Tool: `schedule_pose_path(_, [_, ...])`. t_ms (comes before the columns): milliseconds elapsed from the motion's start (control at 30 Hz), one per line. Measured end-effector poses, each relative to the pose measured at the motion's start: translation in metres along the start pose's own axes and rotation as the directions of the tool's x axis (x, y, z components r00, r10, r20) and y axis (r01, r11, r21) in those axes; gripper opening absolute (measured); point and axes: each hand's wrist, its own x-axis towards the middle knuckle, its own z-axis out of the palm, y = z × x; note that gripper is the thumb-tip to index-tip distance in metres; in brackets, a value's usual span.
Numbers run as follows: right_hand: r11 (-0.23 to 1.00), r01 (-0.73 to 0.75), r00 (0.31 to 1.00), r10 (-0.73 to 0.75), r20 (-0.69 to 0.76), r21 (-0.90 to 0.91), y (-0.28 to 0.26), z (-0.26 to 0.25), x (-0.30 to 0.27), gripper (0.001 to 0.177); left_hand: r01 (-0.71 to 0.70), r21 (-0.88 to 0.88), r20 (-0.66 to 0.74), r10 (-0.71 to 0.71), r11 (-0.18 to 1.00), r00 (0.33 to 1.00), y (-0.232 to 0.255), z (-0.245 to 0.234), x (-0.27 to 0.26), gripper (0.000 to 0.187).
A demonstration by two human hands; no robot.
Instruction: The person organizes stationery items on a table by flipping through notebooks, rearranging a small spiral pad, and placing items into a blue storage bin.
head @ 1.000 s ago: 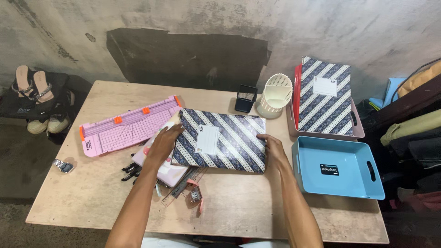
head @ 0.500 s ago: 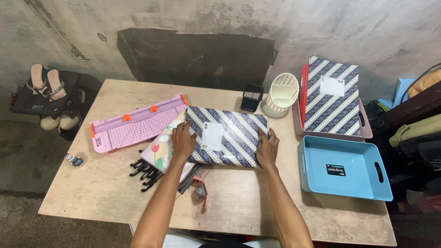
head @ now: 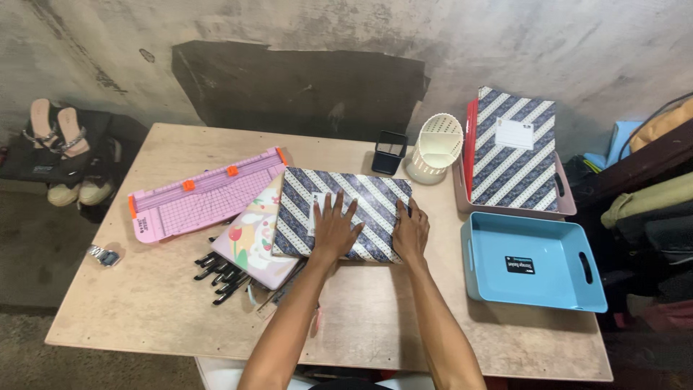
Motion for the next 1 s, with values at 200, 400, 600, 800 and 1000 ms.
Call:
schedule_pose_path(200, [0.991,0.132,0.988,-0.134,0.08,0.025,-0.033,0.008,-0.017,0.034,0.03,0.043,0.026,-0.031,0.999,0.999,0.003,0.012,0.002,0.066])
schedule_pose_path(400, [0.965,0.263,0.955,-0.263,0.138,0.021,-0.05,0.025,-0.034,0.055,0.023,0.107,-0.031,-0.02,0.994,0.999,-0.003,0.029,0.001,0.057])
schedule_pose_path(600, [0.975,0.159,0.947,-0.106,0.304,-0.155,-0.027,-0.006,-0.017,0.061,0.126,0.095,-0.051,-0.122,0.987,0.991,-0.036,0.003,-0.002,0.062])
schedule_pose_path(800, [0.989,0.081,0.974,-0.053,0.219,-0.123,-0.01,-0.026,-0.02,0.06,0.266,0.158,-0.063,-0.259,0.951,0.964,-0.054,-0.032,-0.01,0.066])
schedule_pose_path(1000, [0.966,0.149,0.951,-0.083,0.297,-0.209,-0.031,0.004,0.017,0.049,0.025,0.237,-0.141,0.009,0.971,0.99,-0.025,-0.002,0.024,0.062])
